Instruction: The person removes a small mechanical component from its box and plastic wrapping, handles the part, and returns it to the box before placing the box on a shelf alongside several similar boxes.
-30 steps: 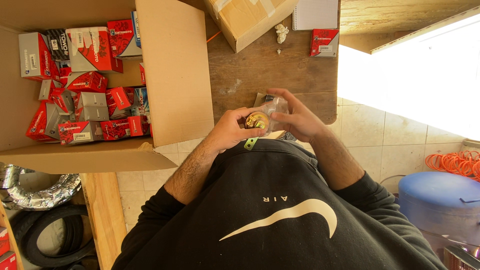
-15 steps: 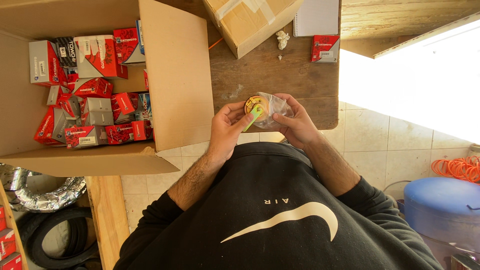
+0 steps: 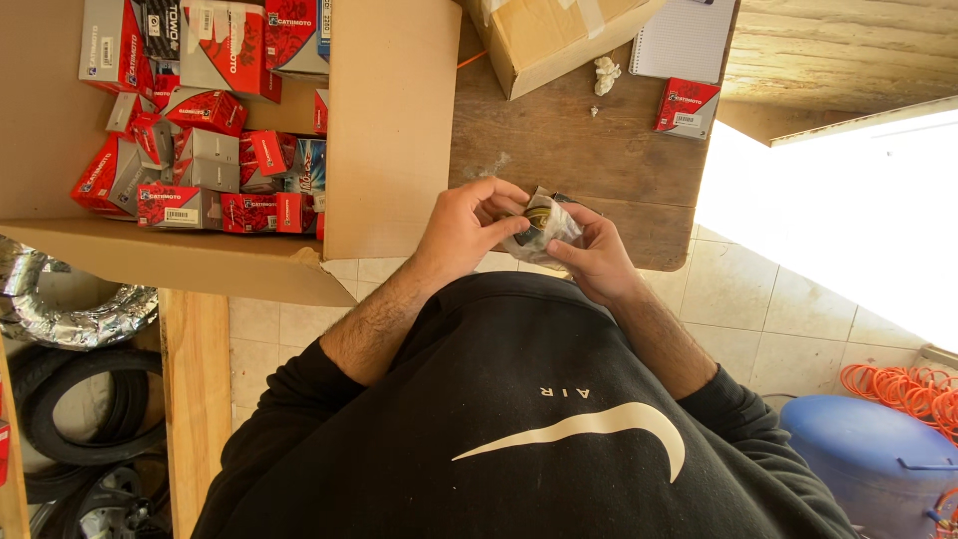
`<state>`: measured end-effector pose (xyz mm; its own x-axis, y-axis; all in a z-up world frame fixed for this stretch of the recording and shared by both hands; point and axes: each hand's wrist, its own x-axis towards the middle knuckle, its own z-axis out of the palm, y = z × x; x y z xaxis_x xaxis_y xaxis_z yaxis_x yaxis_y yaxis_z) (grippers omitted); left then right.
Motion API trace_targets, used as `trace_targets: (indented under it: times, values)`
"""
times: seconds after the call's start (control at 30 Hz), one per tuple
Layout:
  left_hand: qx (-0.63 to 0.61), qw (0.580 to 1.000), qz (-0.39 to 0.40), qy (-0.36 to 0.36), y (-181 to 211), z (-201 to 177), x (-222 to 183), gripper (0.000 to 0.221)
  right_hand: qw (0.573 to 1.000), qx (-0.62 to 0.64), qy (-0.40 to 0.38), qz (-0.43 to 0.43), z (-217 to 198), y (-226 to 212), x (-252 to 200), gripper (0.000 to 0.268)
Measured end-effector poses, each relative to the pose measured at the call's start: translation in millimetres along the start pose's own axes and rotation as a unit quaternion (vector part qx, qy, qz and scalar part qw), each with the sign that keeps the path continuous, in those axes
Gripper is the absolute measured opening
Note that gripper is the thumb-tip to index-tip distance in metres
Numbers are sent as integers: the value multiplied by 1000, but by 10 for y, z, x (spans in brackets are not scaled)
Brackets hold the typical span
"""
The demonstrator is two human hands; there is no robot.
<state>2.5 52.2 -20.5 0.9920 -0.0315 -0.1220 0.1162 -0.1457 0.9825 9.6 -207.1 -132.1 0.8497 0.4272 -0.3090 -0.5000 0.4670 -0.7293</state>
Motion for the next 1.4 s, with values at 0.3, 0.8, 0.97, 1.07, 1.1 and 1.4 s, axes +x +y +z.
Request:
trace_targets:
  times: [0.3,0.8,0.97,1.07,1.1,1.4]
  values:
    - [88,989,107,42,122,298,-3,36,991,-116,4,-59,128,-129,-73,56]
    - [32,986,149,72,247,329,-38,9,941,-266,-1,-211,340,-571,-106,36]
    - [89,961,251,75,529,316,-38,5,879,-348,-12,-326,646,-966,-193,36]
    - [84,948,299,76,552,293,20,3,840,-372,0,-396,796,-1149,-225,39]
    - [85,941,319,75,546,286,39,3,822,-386,4,-418,838,-1194,-243,40]
    - [-84,991,84,-61,-121,554,-7,79,894,-341,132,-258,881,-1039,-234,40]
